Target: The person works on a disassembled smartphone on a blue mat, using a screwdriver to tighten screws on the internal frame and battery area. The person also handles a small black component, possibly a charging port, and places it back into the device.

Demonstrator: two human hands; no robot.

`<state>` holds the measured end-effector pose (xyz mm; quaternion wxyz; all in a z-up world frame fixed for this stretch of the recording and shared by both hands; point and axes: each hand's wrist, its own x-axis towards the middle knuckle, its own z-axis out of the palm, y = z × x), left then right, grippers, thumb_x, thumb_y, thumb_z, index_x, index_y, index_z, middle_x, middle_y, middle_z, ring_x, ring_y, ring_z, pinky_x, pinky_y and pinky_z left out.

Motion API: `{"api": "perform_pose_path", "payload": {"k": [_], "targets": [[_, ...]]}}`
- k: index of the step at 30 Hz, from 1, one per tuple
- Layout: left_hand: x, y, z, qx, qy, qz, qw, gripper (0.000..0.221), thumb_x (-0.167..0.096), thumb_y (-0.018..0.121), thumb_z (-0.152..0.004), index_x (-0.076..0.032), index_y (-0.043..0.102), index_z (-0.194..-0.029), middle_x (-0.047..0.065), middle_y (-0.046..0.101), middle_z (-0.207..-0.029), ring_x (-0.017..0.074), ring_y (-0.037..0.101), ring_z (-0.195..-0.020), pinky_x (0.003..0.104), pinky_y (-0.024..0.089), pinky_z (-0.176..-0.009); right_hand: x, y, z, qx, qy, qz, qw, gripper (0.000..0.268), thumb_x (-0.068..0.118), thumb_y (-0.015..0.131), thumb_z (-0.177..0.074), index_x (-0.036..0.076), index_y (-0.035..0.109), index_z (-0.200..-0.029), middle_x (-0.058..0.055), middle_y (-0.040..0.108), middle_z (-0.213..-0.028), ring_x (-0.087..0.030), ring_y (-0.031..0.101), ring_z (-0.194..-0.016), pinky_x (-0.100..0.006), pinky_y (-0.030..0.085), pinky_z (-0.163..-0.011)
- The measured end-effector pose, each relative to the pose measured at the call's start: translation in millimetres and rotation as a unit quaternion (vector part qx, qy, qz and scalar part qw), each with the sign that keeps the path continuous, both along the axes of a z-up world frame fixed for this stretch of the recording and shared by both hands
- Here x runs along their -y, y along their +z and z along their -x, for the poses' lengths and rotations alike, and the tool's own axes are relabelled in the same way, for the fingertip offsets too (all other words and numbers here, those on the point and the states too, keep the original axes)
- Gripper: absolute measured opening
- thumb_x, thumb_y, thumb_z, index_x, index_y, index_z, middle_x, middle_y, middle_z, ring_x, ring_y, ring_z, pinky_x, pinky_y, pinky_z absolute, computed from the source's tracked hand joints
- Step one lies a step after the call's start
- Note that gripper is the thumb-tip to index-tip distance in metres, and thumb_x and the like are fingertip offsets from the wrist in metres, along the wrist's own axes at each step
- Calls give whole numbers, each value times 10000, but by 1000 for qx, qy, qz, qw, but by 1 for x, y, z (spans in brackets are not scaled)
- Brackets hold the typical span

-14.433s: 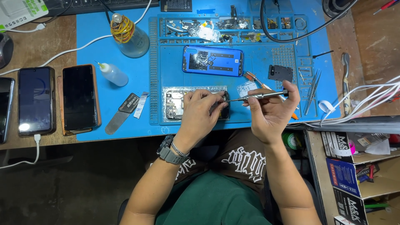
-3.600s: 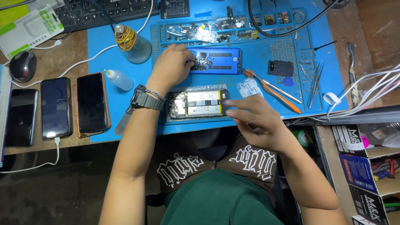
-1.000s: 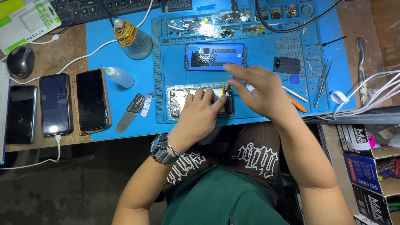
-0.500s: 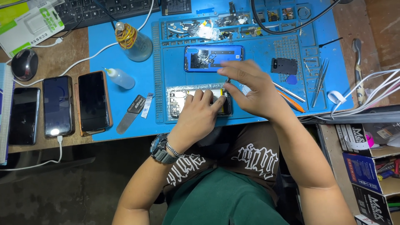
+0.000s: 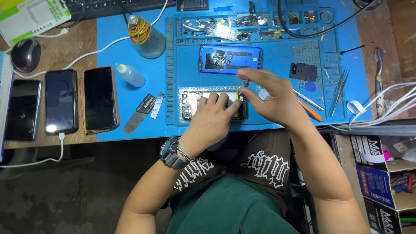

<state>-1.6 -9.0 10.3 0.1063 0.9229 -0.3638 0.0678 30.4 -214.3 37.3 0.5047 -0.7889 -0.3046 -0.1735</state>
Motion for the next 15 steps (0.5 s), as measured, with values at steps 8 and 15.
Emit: {"api": "perform_pose_path", "payload": {"k": [8,15], "targets": [[-3,-19,2,50,6,67,996,329,-154,572,-962,-103,698,-1262,133,546,-996,307,545,-920,424,425,-694,15,-13,-2,-5,-49,15,999,436,-116,818,-930,-67,665,-1335,-253,755,-979,-417,756,-920,-485,628,-804],[-9,-23,5,58,9,100,993,302,-121,574,-933,-89,662,-1220,104,559,-979,322,515,-899,450,405,-672,12,-15,15,-1,-63,63,996,500,-170,738,-1031,-73,484,-1451,-325,690,-1172,-416,740,-1103,-456,666,-955]]}}
